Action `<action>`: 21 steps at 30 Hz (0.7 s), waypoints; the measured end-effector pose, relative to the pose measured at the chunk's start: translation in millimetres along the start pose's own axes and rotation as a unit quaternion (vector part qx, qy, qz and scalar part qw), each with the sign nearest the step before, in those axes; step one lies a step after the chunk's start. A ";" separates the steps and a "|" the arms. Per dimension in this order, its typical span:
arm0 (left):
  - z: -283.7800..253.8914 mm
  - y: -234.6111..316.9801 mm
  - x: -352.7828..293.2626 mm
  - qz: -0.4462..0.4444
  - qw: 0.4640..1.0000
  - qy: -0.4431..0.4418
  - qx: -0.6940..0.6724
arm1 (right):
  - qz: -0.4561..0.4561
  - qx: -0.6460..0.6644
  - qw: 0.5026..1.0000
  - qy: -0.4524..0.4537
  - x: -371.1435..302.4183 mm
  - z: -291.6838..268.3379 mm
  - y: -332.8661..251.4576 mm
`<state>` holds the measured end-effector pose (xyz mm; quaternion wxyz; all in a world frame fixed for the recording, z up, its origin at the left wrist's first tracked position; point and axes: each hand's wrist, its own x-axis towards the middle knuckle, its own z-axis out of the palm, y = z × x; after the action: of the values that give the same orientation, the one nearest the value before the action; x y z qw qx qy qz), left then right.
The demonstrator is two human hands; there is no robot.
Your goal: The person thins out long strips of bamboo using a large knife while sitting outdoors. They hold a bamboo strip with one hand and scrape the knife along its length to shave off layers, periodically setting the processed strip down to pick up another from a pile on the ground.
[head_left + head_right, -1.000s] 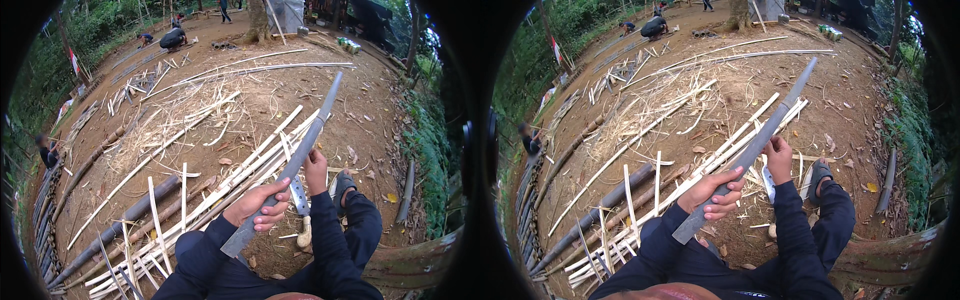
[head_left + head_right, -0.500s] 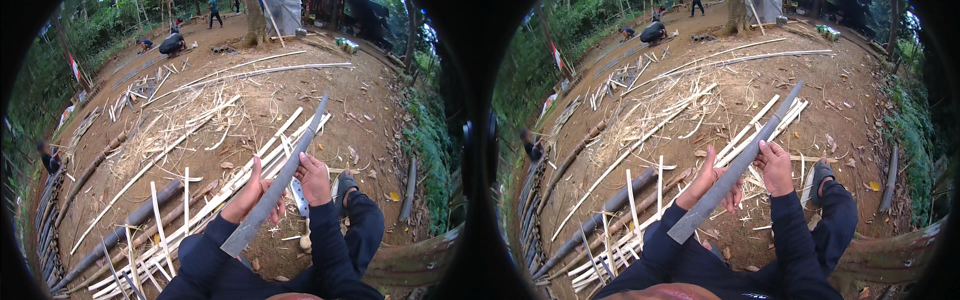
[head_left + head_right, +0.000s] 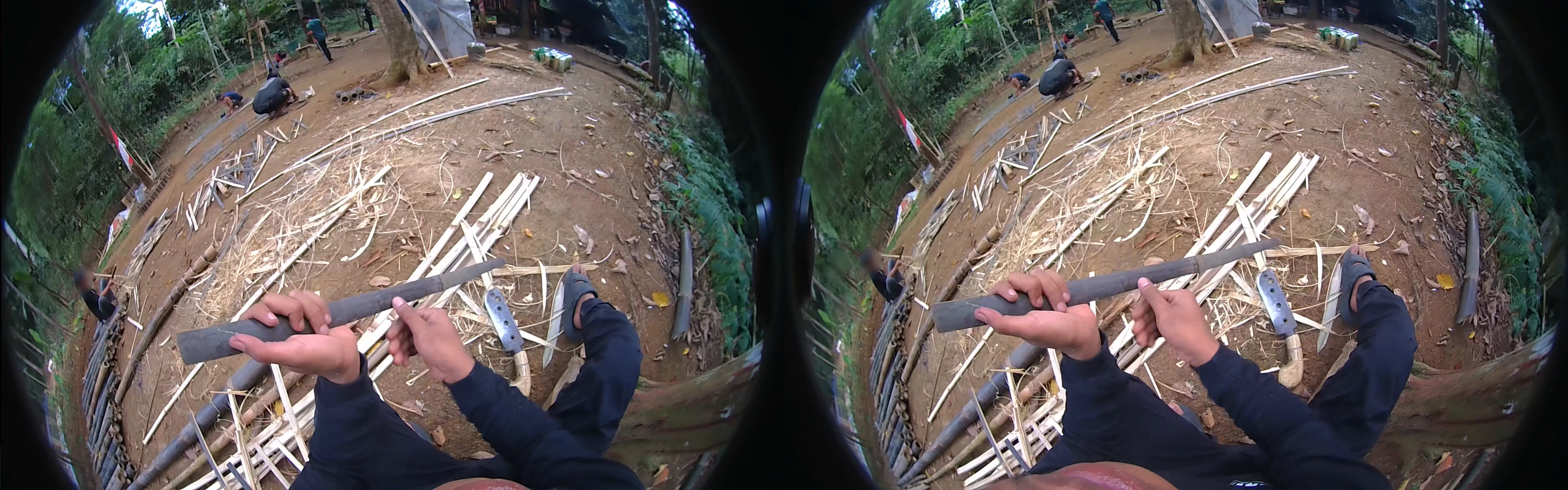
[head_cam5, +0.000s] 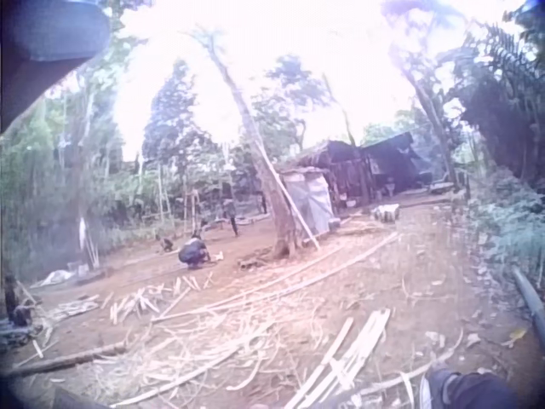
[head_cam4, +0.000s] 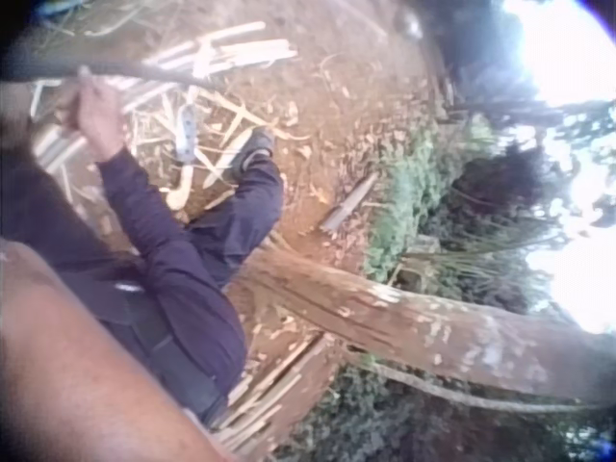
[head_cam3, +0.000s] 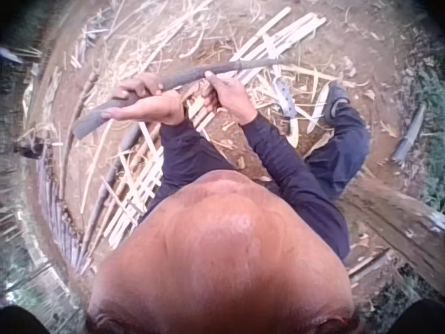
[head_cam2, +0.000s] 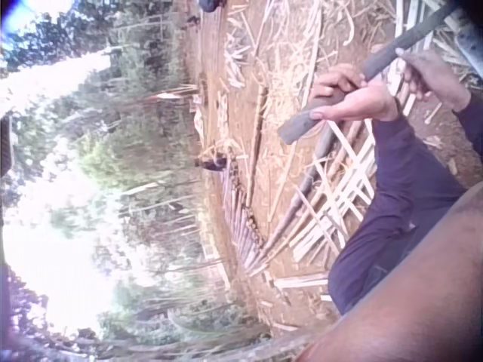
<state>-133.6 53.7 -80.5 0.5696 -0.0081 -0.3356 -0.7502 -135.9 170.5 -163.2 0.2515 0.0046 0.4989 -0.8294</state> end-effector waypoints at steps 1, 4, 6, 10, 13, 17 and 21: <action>-0.5 0.3 5.8 -0.002 1.000 -0.001 0.001 | 0.017 -0.132 0.990 -0.035 -5.0 -7.9 -20.6; 2.1 -9.5 6.2 -0.004 0.999 0.010 0.033 | -0.181 -0.081 0.971 -0.131 -4.7 -25.9 -52.7; -8.9 -27.3 9.2 0.000 1.000 0.027 0.016 | -0.224 0.094 0.905 -0.348 -28.7 10.8 -97.6; -6.5 -29.0 11.6 0.007 0.997 -0.009 0.076 | -0.217 0.097 0.683 -0.690 -79.5 76.9 -134.8; -12.2 -45.8 -5.8 -0.017 0.997 -0.016 0.068 | -0.170 0.096 0.669 -0.717 -79.7 55.1 -109.5; -6.2 -35.1 2.2 0.002 0.997 -0.011 0.072 | -0.155 0.073 0.696 -0.697 -74.1 38.7 -93.3; -14.1 -35.7 12.7 0.000 0.998 -0.004 0.067 | -0.171 -0.082 0.905 -0.381 -45.1 -27.3 -52.5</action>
<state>-163.5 40.2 -104.1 0.5674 0.0267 -0.3874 -0.7262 -125.3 231.4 -121.9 0.2763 -0.4173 0.4250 -0.7543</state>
